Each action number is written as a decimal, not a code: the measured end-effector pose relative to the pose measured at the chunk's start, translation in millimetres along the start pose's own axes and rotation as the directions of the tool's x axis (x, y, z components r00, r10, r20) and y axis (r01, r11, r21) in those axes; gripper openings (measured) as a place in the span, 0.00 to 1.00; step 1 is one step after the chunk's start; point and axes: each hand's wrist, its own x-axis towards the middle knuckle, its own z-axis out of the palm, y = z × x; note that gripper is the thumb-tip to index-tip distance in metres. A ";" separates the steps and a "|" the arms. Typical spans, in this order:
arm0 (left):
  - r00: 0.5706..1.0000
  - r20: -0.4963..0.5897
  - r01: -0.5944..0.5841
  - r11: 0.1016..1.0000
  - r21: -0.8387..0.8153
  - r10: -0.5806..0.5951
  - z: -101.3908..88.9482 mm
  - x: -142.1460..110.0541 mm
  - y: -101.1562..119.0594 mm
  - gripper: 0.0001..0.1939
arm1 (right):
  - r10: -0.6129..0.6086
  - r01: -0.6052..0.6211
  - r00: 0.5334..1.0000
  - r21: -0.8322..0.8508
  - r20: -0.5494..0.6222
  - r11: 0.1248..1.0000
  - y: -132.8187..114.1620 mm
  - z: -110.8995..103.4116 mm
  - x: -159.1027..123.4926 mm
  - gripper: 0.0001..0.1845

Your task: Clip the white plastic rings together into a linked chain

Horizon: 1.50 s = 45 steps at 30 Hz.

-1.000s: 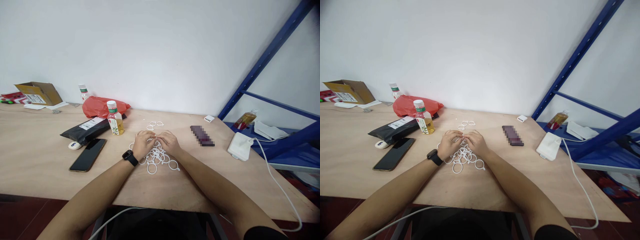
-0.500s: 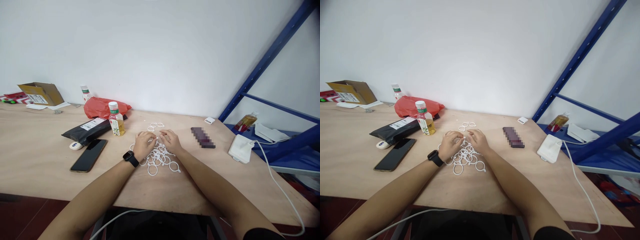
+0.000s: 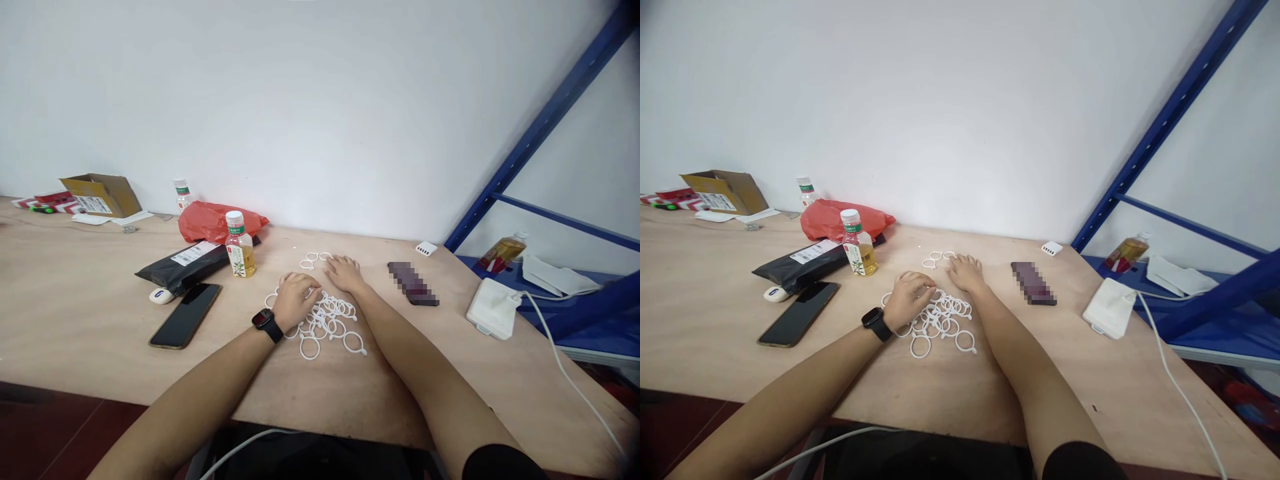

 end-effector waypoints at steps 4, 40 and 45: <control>1.000 -0.004 -0.006 1.000 0.007 0.006 0.7 -0.7 -0.5 0.07 | -0.023 0.026 0.999 0.053 -0.048 0.998 -1.1 -6.0 -5.5 0.14; 0.976 0.185 0.106 0.992 0.066 -0.117 3.9 0.3 0.3 0.13 | -0.062 0.264 0.916 0.481 -0.396 0.836 -9.2 -23.0 -48.2 0.12; 0.973 0.207 0.089 0.992 0.088 -0.105 2.2 0.0 3.3 0.13 | -0.170 0.202 0.977 0.294 -0.130 0.934 -17.1 -5.5 -14.0 0.21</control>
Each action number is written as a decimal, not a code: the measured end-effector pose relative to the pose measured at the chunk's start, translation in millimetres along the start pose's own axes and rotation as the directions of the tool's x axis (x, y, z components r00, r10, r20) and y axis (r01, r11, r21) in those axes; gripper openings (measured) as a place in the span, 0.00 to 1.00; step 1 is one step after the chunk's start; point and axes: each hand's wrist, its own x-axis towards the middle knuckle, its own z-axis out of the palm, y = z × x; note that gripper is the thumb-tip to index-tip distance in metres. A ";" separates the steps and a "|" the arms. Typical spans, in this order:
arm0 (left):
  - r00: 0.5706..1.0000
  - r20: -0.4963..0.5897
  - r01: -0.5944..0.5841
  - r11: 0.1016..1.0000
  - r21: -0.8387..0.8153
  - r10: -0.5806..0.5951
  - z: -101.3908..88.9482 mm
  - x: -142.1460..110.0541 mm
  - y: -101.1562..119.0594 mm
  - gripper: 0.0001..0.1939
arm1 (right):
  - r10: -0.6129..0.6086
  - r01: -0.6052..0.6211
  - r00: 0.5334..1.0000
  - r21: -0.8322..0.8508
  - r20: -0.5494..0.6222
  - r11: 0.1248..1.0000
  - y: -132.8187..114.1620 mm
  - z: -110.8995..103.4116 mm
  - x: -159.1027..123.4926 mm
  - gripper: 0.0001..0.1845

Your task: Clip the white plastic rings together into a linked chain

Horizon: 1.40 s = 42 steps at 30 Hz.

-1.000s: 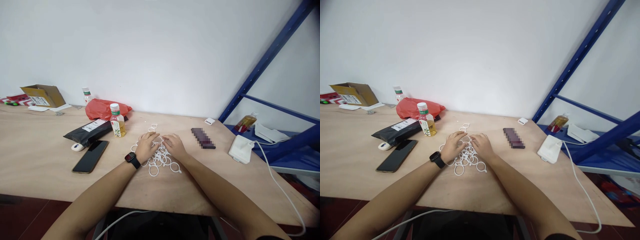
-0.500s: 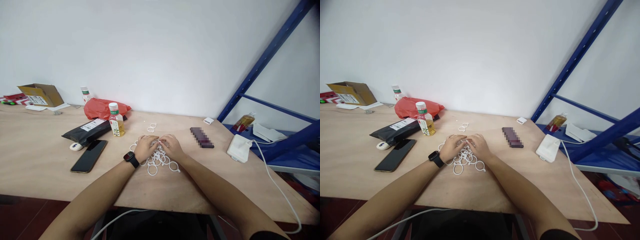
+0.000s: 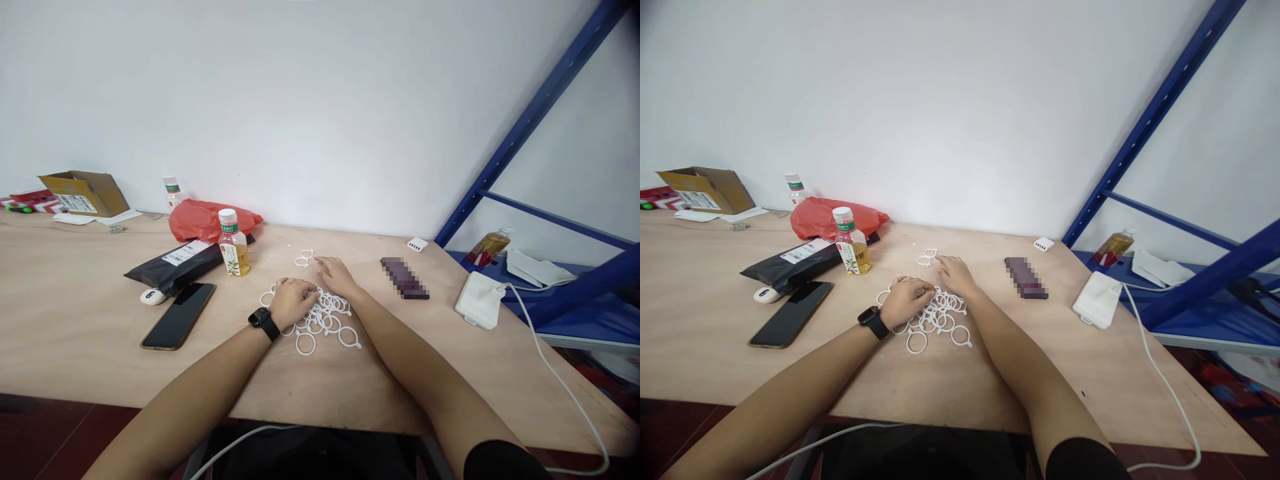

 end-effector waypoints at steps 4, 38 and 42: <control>1.000 -0.016 -0.001 1.000 0.014 0.002 -0.2 0.0 -1.8 0.13 | 0.009 0.015 0.988 -0.158 0.154 0.987 -9.6 12.2 13.8 0.23; 0.941 -0.258 0.063 0.863 -0.502 -0.219 6.4 11.2 -27.0 0.11 | 0.229 -0.131 0.973 0.818 0.000 0.559 -48.5 2.5 -10.5 0.16; 0.940 -0.250 0.076 0.858 -0.507 -0.231 4.3 11.0 -24.1 0.11 | 0.215 -0.134 0.977 0.804 0.008 0.580 -47.6 -0.6 -10.8 0.16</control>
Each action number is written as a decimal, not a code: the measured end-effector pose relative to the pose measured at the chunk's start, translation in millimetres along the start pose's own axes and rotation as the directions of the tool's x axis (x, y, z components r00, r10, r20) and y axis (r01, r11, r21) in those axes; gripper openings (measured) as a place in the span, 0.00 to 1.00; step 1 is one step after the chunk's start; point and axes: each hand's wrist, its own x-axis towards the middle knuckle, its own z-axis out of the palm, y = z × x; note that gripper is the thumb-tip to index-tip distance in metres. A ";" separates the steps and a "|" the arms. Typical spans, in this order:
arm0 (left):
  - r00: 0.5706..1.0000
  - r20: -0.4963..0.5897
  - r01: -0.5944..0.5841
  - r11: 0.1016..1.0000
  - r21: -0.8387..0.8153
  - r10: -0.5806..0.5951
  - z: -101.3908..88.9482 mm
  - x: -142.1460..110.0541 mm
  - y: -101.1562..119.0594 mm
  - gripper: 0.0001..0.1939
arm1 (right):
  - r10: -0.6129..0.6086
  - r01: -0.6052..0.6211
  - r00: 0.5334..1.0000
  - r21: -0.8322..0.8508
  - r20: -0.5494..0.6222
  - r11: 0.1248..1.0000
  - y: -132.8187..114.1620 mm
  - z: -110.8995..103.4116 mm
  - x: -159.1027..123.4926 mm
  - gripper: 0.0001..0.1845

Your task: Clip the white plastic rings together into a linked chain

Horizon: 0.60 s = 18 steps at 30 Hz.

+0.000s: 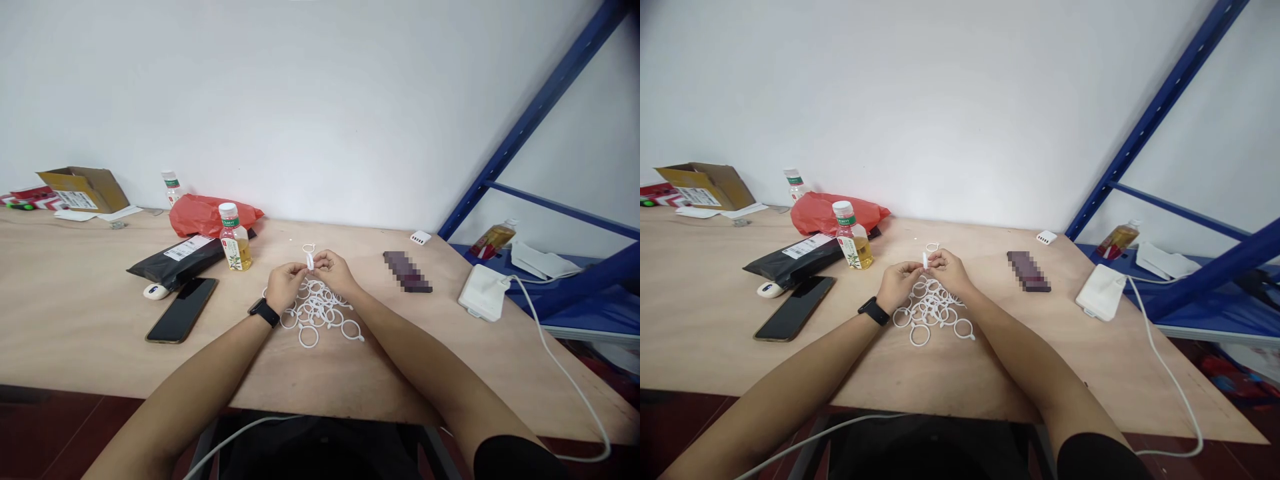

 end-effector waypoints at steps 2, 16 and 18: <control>1.000 0.009 -0.011 1.000 -0.014 0.011 -0.2 -0.5 2.6 0.12 | -0.014 0.014 1.000 -0.026 0.015 1.000 -0.7 -1.7 -0.5 0.16; 0.979 -0.202 0.027 0.999 0.036 -0.019 1.3 1.0 -3.1 0.13 | -0.087 0.165 0.976 -0.408 0.201 0.898 10.8 -34.6 12.8 0.19; 0.984 -0.177 0.049 0.996 0.075 -0.035 1.0 0.5 -2.0 0.14 | -0.080 0.171 0.978 -0.513 0.194 0.841 21.8 -43.6 17.9 0.20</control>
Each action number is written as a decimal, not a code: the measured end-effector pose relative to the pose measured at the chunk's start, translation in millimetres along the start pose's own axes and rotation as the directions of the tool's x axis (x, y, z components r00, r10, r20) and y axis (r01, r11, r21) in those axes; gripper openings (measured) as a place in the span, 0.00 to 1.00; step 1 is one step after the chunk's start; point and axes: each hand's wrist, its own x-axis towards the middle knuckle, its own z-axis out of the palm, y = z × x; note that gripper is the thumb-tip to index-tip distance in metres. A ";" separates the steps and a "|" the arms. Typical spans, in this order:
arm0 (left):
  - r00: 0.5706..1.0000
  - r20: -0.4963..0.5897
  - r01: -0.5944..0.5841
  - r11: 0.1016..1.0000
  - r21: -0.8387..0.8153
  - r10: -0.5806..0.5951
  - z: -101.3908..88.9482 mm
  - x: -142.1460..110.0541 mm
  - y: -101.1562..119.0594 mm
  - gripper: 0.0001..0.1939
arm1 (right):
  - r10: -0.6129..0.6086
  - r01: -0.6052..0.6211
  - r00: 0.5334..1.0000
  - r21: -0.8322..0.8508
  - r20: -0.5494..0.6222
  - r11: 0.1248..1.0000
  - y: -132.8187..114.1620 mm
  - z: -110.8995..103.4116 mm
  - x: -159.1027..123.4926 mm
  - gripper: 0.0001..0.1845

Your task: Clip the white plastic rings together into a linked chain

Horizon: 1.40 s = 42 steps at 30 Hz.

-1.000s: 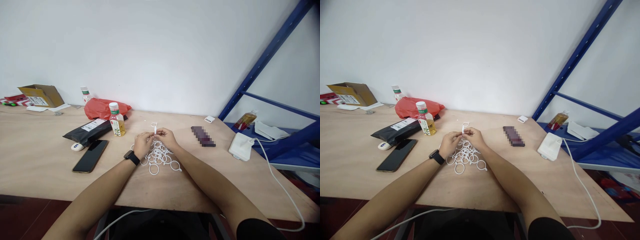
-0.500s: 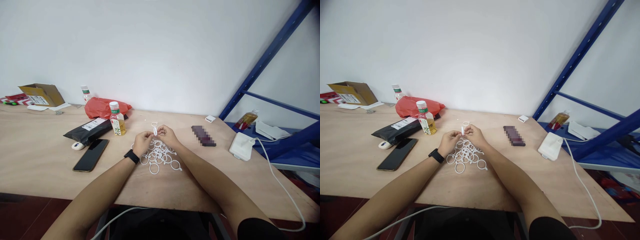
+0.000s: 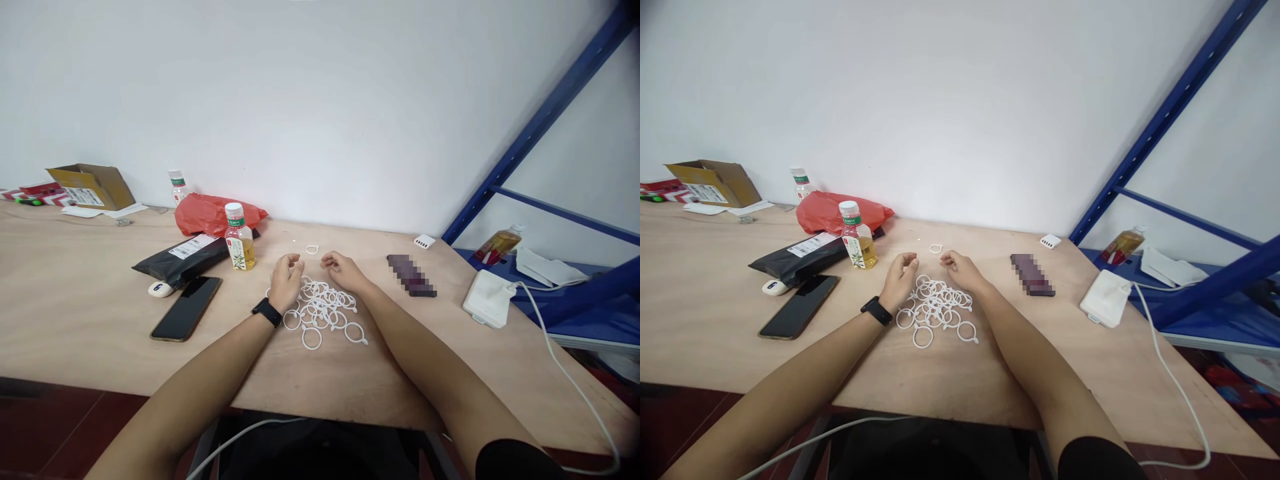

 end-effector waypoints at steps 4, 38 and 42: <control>0.984 0.178 -0.039 0.978 0.205 0.002 0.9 -6.2 5.4 0.13 | -0.036 0.040 0.999 -0.294 0.022 0.955 22.0 7.5 16.1 0.24; 0.789 0.342 -0.502 0.857 -0.119 0.510 0.1 -17.8 23.4 0.06 | -0.481 0.446 0.874 -0.497 0.065 0.744 -48.7 -7.6 -66.3 0.17; 0.814 0.290 -0.506 0.860 -0.073 0.504 1.5 -16.0 19.0 0.05 | -0.489 0.417 0.871 -0.443 -0.057 0.794 -51.1 -6.2 -64.2 0.11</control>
